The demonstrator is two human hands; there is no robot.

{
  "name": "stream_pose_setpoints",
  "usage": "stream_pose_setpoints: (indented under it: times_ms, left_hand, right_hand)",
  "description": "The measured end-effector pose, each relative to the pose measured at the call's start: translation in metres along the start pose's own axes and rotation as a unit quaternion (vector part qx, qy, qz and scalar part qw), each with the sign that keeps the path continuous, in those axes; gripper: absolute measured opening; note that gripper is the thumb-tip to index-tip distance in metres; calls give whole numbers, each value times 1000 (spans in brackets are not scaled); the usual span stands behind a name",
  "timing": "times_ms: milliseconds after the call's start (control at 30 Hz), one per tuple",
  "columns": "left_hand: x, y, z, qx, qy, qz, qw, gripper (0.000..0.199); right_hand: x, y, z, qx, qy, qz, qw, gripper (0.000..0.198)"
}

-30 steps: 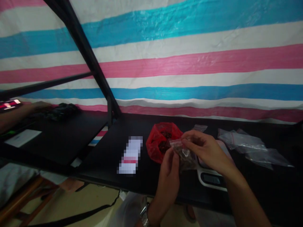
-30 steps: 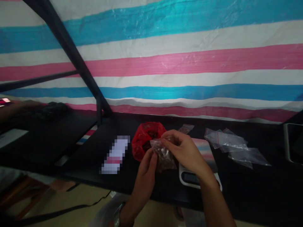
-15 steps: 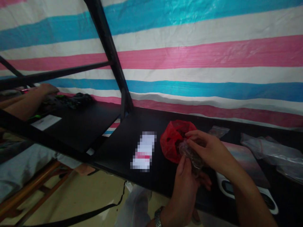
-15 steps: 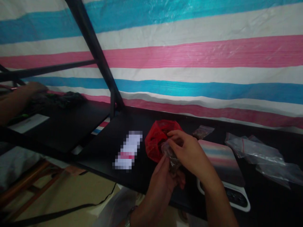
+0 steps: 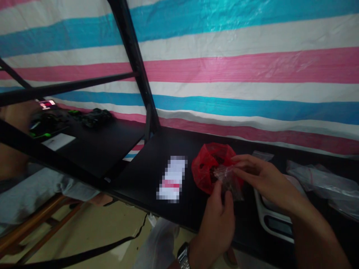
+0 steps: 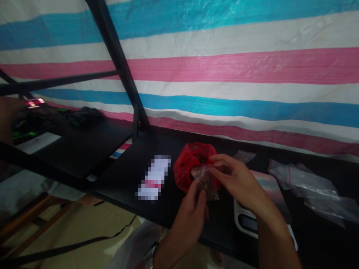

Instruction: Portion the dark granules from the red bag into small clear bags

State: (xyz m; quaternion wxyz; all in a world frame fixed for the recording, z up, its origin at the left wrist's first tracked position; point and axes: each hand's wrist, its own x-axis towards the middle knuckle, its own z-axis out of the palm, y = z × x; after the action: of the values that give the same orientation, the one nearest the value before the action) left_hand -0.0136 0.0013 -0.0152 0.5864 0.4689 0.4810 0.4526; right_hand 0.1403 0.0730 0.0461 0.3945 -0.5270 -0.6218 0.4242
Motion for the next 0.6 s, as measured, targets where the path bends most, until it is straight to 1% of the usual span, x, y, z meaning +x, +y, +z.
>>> stream_pose_setpoints:
  times_ms: [67, 100, 200, 267, 367, 433, 500, 600]
  left_hand:
    - [-3, 1, -3, 74, 10, 75, 994, 44]
    - [-4, 1, -4, 100, 12, 102, 990, 43]
    - [-4, -1, -6, 155, 16, 139, 978, 47]
    - [-3, -3, -6, 174, 24, 155, 972, 51]
    - [-3, -5, -6, 186, 37, 171, 967, 53]
    - [-4, -7, -5, 189, 49, 183, 964, 52]
    - [-5, -9, -5, 194, 61, 206, 957, 49]
    - [-7, -13, -5, 207, 72, 255, 942, 41]
  right_hand:
    - [-5, -2, -8, 20, -6, 1, 1000, 41]
    - [-8, -4, -11, 24, -15, 5, 1000, 44]
    - [-15, -8, -17, 20, -48, 15, 999, 46]
    - [-19, -9, -19, 10, -50, 16, 999, 45]
    - [-23, -9, -24, 7, -16, 9, 1000, 44]
    - [-26, -7, -33, 23, 14, 0, 1000, 43]
    - [-31, -4, -48, 36, 50, 0, 998, 44]
    - [-41, 6, -78, 12, 116, 30, 993, 47]
